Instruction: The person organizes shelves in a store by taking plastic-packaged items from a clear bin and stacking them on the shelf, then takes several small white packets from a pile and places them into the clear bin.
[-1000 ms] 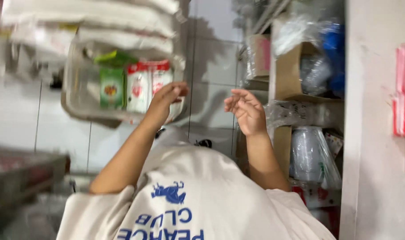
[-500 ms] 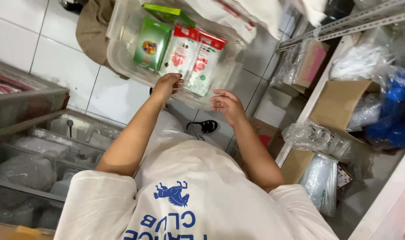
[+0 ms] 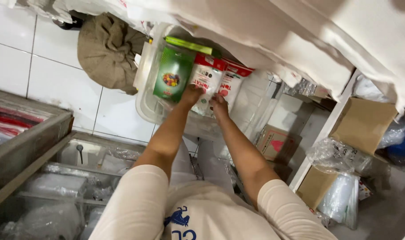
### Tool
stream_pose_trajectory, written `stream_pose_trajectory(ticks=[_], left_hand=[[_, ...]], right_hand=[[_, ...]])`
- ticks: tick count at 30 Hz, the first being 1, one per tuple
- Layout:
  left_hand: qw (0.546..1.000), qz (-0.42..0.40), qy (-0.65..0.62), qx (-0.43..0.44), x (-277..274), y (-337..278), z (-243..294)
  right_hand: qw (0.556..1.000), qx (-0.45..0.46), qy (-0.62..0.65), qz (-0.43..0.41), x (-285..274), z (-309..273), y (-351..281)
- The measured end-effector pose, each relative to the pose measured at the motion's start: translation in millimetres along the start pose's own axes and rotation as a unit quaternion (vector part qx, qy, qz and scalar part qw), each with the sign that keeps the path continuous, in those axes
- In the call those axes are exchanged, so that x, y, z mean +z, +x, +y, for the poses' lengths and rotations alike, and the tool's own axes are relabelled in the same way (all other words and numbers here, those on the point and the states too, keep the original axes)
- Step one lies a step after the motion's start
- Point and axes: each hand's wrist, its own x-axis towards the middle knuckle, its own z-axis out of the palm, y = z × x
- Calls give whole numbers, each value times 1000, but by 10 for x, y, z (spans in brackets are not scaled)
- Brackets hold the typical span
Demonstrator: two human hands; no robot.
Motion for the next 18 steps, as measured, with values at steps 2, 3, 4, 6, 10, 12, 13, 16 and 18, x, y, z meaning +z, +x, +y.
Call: stream_pose_trajectory(ticks=[2, 3, 4, 6, 10, 12, 13, 16, 18], left_hand=[[977, -9, 184, 108, -50, 107, 139], [948, -15, 273, 161, -66, 133, 174], [939, -44, 314, 131, -75, 164, 196], [909, -99, 397, 74, -105, 238, 229], [861, -79, 493, 93, -154, 288, 134], [835, -70, 536, 104, -111, 307, 34], [818, 7, 544, 188, -87, 323, -21], [883, 90, 396, 234, -97, 349, -241], [997, -57, 55, -20, -124, 427, -348]], right_hand=[[999, -20, 11, 27, 113, 39, 112], [999, -30, 16, 41, 144, 60, 132], [998, -15, 12, 55, 156, 80, 147], [997, 12, 6, 81, 208, 114, 150], [999, -1, -9, 31, 157, 71, 185], [992, 17, -123, 23, 189, -18, 160], [989, -15, -143, 25, 208, -53, 124], [977, -109, -184, 27, 346, -172, -91], [964, -176, -198, 23, 394, -352, -256]])
